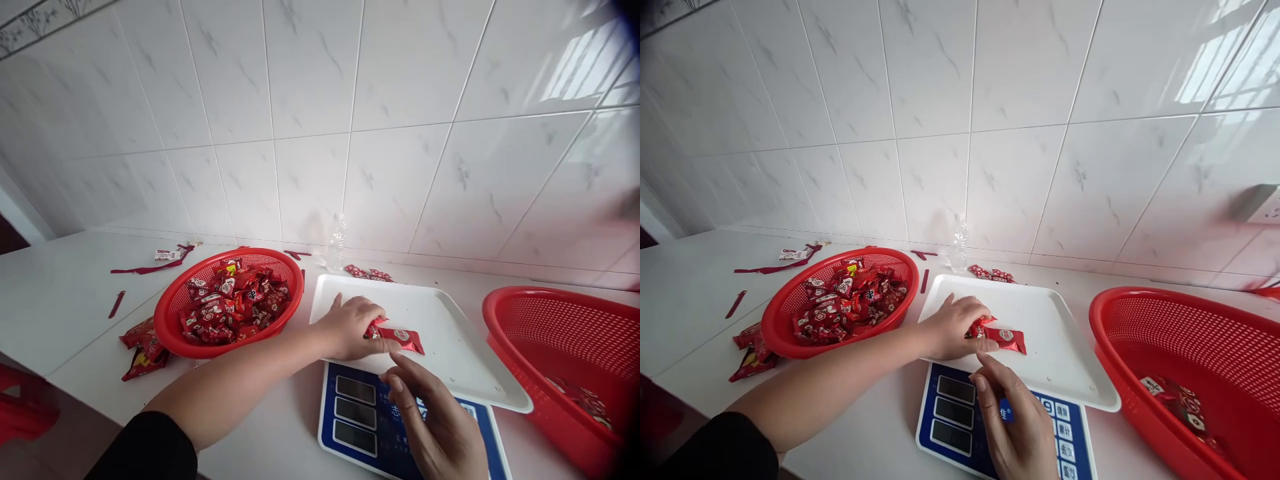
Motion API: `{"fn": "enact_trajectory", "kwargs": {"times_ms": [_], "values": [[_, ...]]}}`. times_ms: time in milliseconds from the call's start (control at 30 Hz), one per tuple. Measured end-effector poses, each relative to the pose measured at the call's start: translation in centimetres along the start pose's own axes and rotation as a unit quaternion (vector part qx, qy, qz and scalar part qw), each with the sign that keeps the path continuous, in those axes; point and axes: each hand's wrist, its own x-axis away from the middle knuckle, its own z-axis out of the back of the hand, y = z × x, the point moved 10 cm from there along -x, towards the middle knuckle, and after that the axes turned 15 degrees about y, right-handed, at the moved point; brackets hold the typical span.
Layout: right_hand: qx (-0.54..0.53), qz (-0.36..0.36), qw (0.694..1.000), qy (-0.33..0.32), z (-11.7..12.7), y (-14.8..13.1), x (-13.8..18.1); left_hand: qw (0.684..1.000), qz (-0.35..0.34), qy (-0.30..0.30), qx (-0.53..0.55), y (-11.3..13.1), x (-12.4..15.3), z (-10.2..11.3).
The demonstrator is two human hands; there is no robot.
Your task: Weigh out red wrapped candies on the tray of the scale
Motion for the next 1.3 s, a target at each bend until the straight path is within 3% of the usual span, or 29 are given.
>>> {"fn": "enact_trajectory", "kwargs": {"times_ms": [100,200,300,433,533,667,1100,1300], "values": [[0.011,0.002,1.000,-0.008,0.0,0.1,0.1,0.992,0.071,0.107,0.001,-3.1,-0.1,5.1],[0.014,0.000,1.000,-0.018,-0.1,0.0,0.0,0.979,0.157,0.126,-0.038,-7.8,0.9,9.2],[0.012,0.000,1.000,-0.023,-0.1,-0.4,-0.1,0.963,0.246,0.061,-0.089,-12.8,3.7,11.1],[0.015,0.006,0.999,-0.038,-0.2,-1.0,-0.2,0.929,0.330,-0.106,-0.129,-16.5,9.0,10.0],[0.006,0.009,0.999,-0.046,-0.4,-1.1,-0.1,0.910,0.350,-0.184,-0.127,-17.1,11.3,8.9],[0.006,0.018,0.999,-0.050,-0.7,-1.0,0.0,0.901,0.367,-0.214,-0.085,-17.3,11.7,8.0],[0.003,0.022,0.999,-0.048,-0.7,-0.9,0.0,0.878,0.439,-0.187,0.039,-17.3,12.4,7.1],[0.007,0.022,0.998,-0.058,-0.9,-0.8,0.1,0.897,0.426,-0.114,0.027,-18.0,11.0,9.9]]}}
